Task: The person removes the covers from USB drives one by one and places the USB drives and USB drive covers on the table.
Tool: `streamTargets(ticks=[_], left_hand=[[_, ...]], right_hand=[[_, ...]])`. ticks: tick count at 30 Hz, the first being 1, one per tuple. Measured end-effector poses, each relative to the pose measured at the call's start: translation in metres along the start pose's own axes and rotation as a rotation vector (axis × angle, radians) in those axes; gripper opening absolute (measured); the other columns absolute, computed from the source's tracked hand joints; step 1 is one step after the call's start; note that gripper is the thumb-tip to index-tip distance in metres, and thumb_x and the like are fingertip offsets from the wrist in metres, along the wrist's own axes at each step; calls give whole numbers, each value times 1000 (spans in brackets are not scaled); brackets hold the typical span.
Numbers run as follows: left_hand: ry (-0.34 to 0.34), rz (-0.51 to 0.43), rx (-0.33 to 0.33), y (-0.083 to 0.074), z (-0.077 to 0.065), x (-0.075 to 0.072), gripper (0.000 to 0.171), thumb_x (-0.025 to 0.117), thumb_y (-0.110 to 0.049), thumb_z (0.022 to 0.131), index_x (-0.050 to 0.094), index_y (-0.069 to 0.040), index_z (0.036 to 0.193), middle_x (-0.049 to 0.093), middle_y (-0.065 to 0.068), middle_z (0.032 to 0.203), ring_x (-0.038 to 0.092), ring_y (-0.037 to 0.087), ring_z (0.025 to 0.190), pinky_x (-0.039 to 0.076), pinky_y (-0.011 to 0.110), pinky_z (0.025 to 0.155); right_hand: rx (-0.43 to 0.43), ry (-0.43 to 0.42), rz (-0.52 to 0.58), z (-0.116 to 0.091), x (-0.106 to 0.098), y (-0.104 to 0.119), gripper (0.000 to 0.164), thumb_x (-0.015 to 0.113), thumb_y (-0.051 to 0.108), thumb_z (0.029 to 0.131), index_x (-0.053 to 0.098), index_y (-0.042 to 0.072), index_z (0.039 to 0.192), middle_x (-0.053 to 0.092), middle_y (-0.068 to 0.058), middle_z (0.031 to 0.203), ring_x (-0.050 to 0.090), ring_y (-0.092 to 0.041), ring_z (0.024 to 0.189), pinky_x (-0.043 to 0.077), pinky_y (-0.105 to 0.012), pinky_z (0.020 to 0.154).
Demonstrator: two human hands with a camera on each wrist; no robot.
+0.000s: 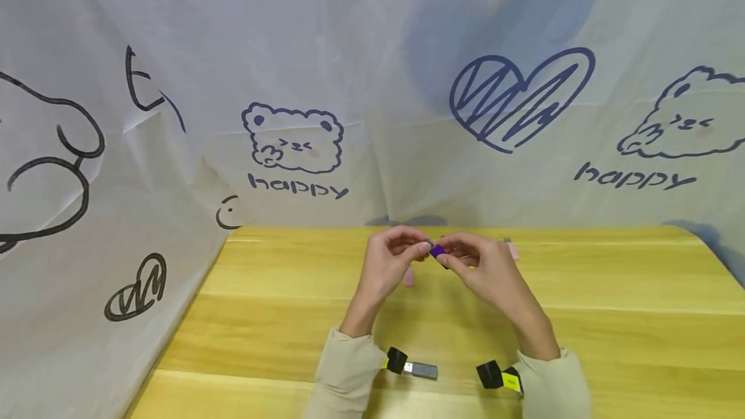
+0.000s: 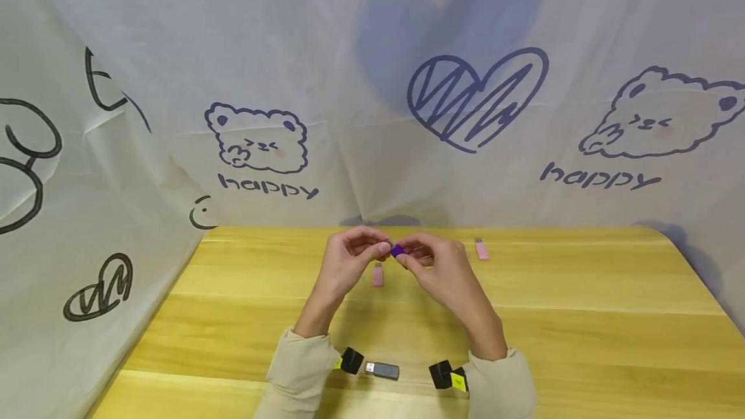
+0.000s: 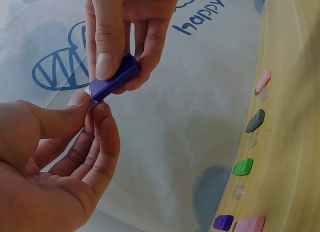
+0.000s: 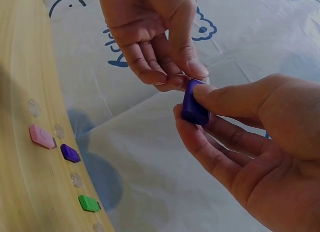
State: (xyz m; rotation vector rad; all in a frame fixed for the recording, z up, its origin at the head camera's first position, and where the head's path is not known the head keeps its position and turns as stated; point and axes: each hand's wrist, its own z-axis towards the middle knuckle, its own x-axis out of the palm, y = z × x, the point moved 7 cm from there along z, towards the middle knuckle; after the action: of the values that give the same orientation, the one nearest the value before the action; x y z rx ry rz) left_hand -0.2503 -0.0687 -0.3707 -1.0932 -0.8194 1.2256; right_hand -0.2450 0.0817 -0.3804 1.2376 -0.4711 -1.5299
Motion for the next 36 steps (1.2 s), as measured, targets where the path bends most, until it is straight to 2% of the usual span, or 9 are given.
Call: streamTargets(ticks=[7, 11, 14, 16, 23, 28, 36], left_hand=[[-18, -5, -10, 0, 2, -3, 12, 65, 4, 86, 65, 13, 94, 65, 29, 89, 63, 44, 80, 56, 43, 74], [-19, -24, -17, 2, 2, -3, 13, 65, 4, 86, 65, 14, 94, 65, 29, 90, 63, 45, 80, 56, 42, 74], [-32, -32, -46, 4, 1, -4, 13, 66, 4, 85, 66, 13, 94, 66, 29, 90, 64, 43, 80, 56, 42, 74], [-42, -36, -72, 6, 1, -5, 13, 66, 4, 85, 66, 13, 94, 66, 28, 90, 64, 41, 79, 56, 41, 74], [-47, -54, -128, 34, 8, -10, 14, 68, 0, 85, 68, 9, 95, 68, 24, 89, 67, 27, 75, 57, 38, 72], [-56, -47, -133, 38, 9, -12, 13, 70, -3, 84, 69, 6, 93, 69, 19, 85, 66, 19, 70, 57, 34, 69], [-67, -73, -155, 40, 9, -10, 13, 71, -2, 83, 69, 8, 91, 69, 16, 81, 66, 17, 67, 57, 34, 68]], right_hand=[[9, 13, 31, 2, 2, 0, 16, 68, 6, 86, 68, 3, 102, 70, -9, 94, 69, -23, 77, 56, -26, 65], [5, 6, 32, 2, 2, 0, 15, 68, 5, 86, 69, 3, 101, 70, -9, 94, 69, -21, 77, 56, -26, 64], [-2, 1, 24, 2, 2, 1, 15, 69, 5, 85, 69, 4, 100, 71, -7, 92, 68, -15, 75, 56, -24, 63], [1, -1, 13, 2, 3, 2, 15, 70, 4, 84, 69, 3, 100, 71, -7, 91, 68, -13, 74, 56, -24, 62], [20, -7, -16, 3, 5, 2, 16, 71, 3, 83, 69, 1, 99, 70, -8, 88, 68, -13, 71, 55, -21, 61], [26, -16, -45, 5, 6, 5, 15, 72, 1, 82, 70, 0, 96, 70, -9, 87, 68, -14, 71, 55, -20, 60], [56, -24, -86, 4, 4, 8, 12, 73, 1, 81, 70, 1, 92, 70, -8, 85, 67, -14, 70, 55, -20, 60]])
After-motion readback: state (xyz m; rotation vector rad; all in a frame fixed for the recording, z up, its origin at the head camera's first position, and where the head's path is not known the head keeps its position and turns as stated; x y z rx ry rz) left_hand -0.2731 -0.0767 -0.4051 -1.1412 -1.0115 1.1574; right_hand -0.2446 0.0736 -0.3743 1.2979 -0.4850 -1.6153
